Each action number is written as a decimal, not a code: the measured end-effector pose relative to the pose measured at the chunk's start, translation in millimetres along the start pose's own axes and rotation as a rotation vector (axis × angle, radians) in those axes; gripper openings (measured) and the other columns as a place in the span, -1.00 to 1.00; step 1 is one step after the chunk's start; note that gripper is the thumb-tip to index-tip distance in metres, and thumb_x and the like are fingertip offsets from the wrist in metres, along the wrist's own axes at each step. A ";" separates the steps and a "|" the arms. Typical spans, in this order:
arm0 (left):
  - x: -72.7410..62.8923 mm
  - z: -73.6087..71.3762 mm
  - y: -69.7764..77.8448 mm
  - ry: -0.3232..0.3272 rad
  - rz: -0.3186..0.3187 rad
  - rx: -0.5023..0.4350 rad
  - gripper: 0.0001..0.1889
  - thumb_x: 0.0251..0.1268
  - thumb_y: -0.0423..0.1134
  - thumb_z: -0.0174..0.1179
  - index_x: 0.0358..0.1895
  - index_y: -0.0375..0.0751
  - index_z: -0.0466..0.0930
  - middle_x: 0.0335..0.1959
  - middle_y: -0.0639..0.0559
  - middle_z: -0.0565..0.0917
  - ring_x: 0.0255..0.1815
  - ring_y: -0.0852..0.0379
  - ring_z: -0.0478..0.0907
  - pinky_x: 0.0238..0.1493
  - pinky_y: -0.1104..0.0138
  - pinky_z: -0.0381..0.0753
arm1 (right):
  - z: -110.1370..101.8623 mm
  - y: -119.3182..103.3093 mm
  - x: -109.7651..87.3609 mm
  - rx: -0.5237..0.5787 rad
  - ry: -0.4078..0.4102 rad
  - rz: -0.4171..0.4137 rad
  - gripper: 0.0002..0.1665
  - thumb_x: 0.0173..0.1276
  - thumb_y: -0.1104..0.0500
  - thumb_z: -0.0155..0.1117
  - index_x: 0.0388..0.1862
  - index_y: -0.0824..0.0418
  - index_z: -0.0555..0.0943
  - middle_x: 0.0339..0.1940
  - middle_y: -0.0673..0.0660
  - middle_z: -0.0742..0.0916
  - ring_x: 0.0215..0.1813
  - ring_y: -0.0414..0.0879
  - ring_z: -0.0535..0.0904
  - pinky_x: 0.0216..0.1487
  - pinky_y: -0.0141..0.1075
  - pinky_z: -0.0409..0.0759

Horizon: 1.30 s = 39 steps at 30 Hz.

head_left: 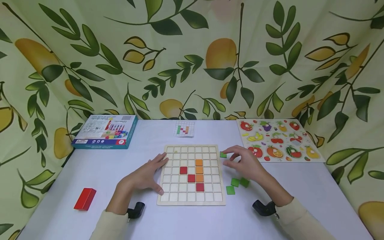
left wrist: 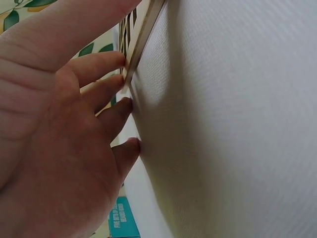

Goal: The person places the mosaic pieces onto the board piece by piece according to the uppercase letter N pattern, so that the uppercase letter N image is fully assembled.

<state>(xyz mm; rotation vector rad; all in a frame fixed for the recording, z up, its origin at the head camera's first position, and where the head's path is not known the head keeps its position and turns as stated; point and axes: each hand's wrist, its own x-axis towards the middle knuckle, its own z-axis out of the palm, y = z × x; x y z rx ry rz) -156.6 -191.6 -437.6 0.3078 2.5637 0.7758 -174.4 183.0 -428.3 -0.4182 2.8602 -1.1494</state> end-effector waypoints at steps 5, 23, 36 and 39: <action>1.4 0.6 -2.7 0.008 0.007 0.001 0.26 -0.35 -0.05 0.73 0.59 -0.09 0.22 0.73 0.06 -0.01 0.74 -0.27 -0.14 0.64 -0.24 0.07 | -4.3 14.8 3.4 0.063 -0.036 0.088 -0.49 0.22 0.12 0.56 0.18 0.08 0.69 0.18 0.17 0.71 -0.13 -0.05 0.71 -0.37 -0.35 0.69; -0.1 -0.6 -2.7 0.003 -0.005 -0.003 0.23 -0.30 -0.04 0.71 0.60 -0.07 0.21 0.73 0.07 -0.01 0.74 -0.24 -0.15 0.64 -0.23 0.09 | 16.4 27.8 28.1 -0.028 -0.051 0.145 -0.37 0.22 0.15 0.57 0.29 0.13 0.62 0.16 0.22 0.66 -0.31 -0.13 0.54 -0.40 -0.44 0.50; 1.7 -0.6 -1.1 -0.007 -0.006 -0.008 0.22 -0.28 -0.08 0.71 0.60 -0.05 0.21 0.73 0.09 -0.01 0.74 -0.25 -0.14 0.64 -0.23 0.10 | 23.5 28.0 33.1 -0.102 -0.035 0.132 -0.55 0.30 0.20 0.49 0.17 0.11 0.69 -0.01 0.16 0.71 -0.32 -0.11 0.48 -0.42 -0.43 0.41; 1.4 -0.5 -0.7 -0.009 -0.007 -0.009 0.22 -0.29 -0.09 0.71 0.60 -0.05 0.21 0.73 0.10 -0.01 0.75 -0.22 -0.15 0.65 -0.21 0.08 | 21.1 27.5 36.6 -0.107 -0.052 0.139 -0.57 0.31 0.17 0.47 0.16 0.12 0.70 -0.01 0.15 0.74 -0.29 -0.10 0.50 -0.37 -0.42 0.44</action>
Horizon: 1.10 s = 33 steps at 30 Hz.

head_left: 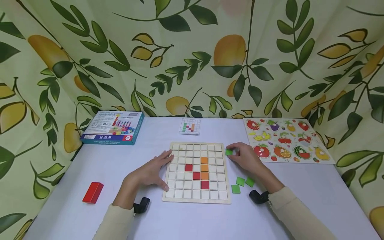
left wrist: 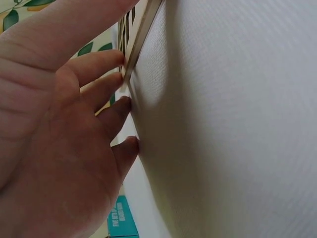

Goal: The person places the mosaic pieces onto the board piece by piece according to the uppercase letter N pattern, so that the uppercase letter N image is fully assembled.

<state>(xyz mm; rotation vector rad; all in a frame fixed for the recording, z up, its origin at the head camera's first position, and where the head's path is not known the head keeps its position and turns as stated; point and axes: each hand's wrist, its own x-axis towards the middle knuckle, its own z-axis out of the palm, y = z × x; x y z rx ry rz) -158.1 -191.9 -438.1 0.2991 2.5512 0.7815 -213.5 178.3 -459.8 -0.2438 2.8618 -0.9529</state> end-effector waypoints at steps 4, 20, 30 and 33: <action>-0.7 -0.8 2.1 0.003 0.000 0.003 0.23 -0.29 -0.09 0.72 0.60 -0.03 0.21 0.73 0.09 -0.01 0.75 -0.22 -0.15 0.64 -0.22 0.08 | -7.7 -2.0 6.2 0.004 -0.015 0.016 -0.57 0.30 0.12 0.48 0.14 0.13 0.69 -0.03 0.14 0.77 -0.24 -0.05 0.52 -0.30 -0.36 0.47; -4.3 -1.0 -1.3 0.004 -0.016 -0.017 0.22 -0.29 -0.10 0.72 0.60 -0.03 0.21 0.73 0.08 -0.01 0.74 -0.25 -0.15 0.64 -0.25 0.07 | -1.3 -39.0 13.2 0.204 -0.035 -0.017 -0.77 0.22 0.20 0.55 -0.15 0.20 0.75 -0.06 0.19 0.74 -0.28 -0.10 0.67 -0.37 -0.39 0.67; -0.9 0.5 -0.9 0.010 -0.004 -0.002 0.21 -0.28 -0.09 0.71 0.59 -0.03 0.23 0.73 0.10 0.01 0.76 -0.15 -0.15 0.66 -0.20 0.06 | 22.1 -67.8 10.3 0.259 -0.086 -0.154 -0.86 0.20 0.29 0.52 -0.26 0.13 0.79 -0.10 0.11 0.77 -0.21 -0.12 0.66 -0.26 -0.45 0.64; -0.4 0.6 -0.6 0.007 -0.007 0.016 0.21 -0.28 -0.08 0.71 0.59 -0.03 0.23 0.73 0.10 0.01 0.76 -0.13 -0.14 0.67 -0.18 0.05 | 28.7 -76.2 10.5 0.259 -0.116 -0.196 -0.85 0.20 0.30 0.52 -0.26 0.12 0.79 -0.10 0.09 0.78 -0.22 -0.15 0.66 -0.23 -0.45 0.64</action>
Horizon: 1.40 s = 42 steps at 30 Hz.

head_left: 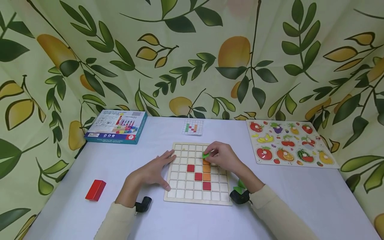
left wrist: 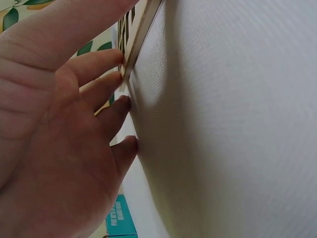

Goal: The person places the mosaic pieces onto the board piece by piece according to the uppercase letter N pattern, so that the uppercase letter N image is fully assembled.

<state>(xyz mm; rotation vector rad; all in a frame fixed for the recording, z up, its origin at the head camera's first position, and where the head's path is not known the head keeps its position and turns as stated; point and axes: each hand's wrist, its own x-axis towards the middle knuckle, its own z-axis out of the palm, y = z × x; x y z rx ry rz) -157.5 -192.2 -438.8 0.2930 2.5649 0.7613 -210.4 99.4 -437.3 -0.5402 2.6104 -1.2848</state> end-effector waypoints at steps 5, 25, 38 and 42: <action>0.4 0.1 1.3 -0.004 -0.006 0.009 0.20 -0.25 -0.06 0.70 0.60 -0.02 0.21 0.73 0.11 0.00 0.76 -0.13 -0.14 0.67 -0.17 0.07 | 12.4 -10.9 6.7 0.014 -0.028 -0.020 -0.82 0.18 0.26 0.55 -0.24 0.06 0.79 -0.12 0.01 0.79 -0.22 -0.18 0.67 -0.24 -0.43 0.66; 0.0 -1.8 0.3 -0.017 0.006 0.003 0.21 -0.24 -0.02 0.69 0.61 -0.02 0.19 0.73 0.08 -0.01 0.75 -0.20 -0.14 0.63 -0.26 0.09 | 45.3 -38.6 23.4 -0.133 -0.063 -0.062 -0.82 0.17 0.12 0.60 -0.22 0.03 0.84 -0.27 -0.06 0.81 -0.30 -0.23 0.56 -0.28 -0.38 0.54; -1.5 -2.0 0.0 -0.013 0.008 0.012 0.22 -0.26 0.00 0.69 0.61 -0.01 0.19 0.73 0.06 0.00 0.73 -0.28 -0.11 0.60 -0.28 0.15 | 55.5 -35.9 23.6 -0.235 -0.070 -0.044 -0.85 0.20 0.10 0.57 -0.22 0.00 0.84 -0.32 -0.08 0.81 -0.20 -0.19 0.54 -0.13 -0.30 0.54; -1.4 -1.9 -0.8 -0.014 0.026 0.009 0.22 -0.26 0.00 0.69 0.61 -0.04 0.19 0.73 0.04 0.00 0.73 -0.27 -0.11 0.61 -0.27 0.12 | 58.5 -37.5 23.1 -0.244 -0.055 -0.047 -0.86 0.20 0.13 0.58 -0.24 0.02 0.84 -0.26 -0.07 0.85 -0.04 -0.13 0.59 0.01 -0.22 0.60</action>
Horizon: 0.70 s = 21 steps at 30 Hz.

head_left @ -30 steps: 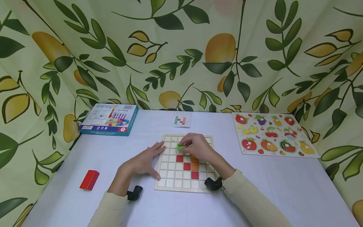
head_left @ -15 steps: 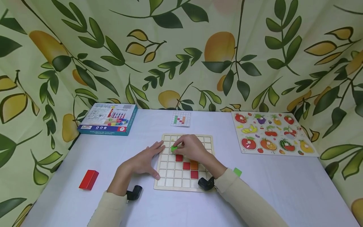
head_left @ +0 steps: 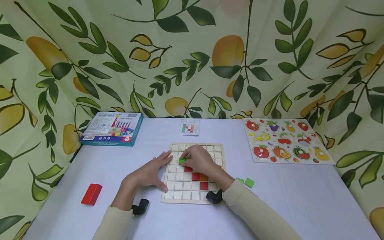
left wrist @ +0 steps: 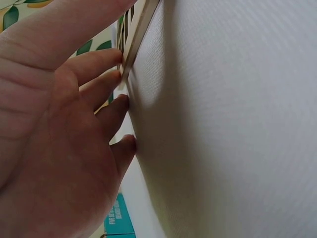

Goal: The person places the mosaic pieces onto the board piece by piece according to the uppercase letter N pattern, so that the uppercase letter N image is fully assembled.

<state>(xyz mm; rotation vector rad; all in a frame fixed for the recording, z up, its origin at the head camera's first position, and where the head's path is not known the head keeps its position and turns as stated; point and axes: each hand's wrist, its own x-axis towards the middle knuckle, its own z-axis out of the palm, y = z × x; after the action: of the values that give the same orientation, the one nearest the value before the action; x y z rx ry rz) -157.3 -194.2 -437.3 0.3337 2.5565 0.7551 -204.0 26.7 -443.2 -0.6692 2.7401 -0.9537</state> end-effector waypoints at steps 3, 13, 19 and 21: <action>0.3 0.4 -1.5 -0.001 0.012 -0.009 0.24 -0.28 0.00 0.70 0.61 -0.08 0.19 0.73 0.02 -0.01 0.74 -0.24 -0.13 0.63 -0.26 0.06 | 1.7 -2.2 -0.7 -0.011 0.007 0.000 -0.86 0.20 0.14 0.58 -0.24 0.05 0.84 -0.24 -0.05 0.86 0.02 -0.09 0.63 0.08 -0.18 0.63; 2.2 -0.3 -1.4 0.002 0.004 -0.017 0.24 -0.29 -0.01 0.70 0.61 -0.07 0.19 0.73 0.04 -0.01 0.74 -0.25 -0.14 0.63 -0.27 0.08 | 7.4 -8.5 -0.5 -0.039 0.041 0.019 -0.86 0.18 0.17 0.59 -0.26 0.08 0.84 -0.21 -0.02 0.87 0.02 -0.09 0.70 0.09 -0.20 0.65; 2.6 0.2 -1.6 0.005 0.002 -0.008 0.24 -0.31 -0.02 0.71 0.60 -0.08 0.20 0.73 0.02 0.00 0.74 -0.21 -0.12 0.64 -0.25 0.06 | 10.6 -8.9 -1.1 -0.051 0.049 0.032 -0.87 0.17 0.16 0.60 -0.28 0.05 0.85 -0.22 -0.05 0.87 -0.09 -0.17 0.74 -0.17 -0.35 0.65; 2.5 1.0 -2.0 0.005 0.002 -0.012 0.24 -0.31 -0.01 0.71 0.60 -0.08 0.20 0.73 0.02 0.00 0.74 -0.24 -0.12 0.62 -0.27 0.08 | 11.0 -8.2 -0.5 -0.056 0.052 0.033 -0.87 0.16 0.15 0.60 -0.28 0.04 0.85 -0.23 -0.06 0.87 -0.07 -0.16 0.75 -0.16 -0.35 0.66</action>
<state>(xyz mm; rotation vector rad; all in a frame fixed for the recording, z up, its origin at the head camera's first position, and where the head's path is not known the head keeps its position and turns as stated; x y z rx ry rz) -159.2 -194.5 -440.1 0.3313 2.5559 0.7731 -197.4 15.2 -446.7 -0.6146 2.8238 -0.9033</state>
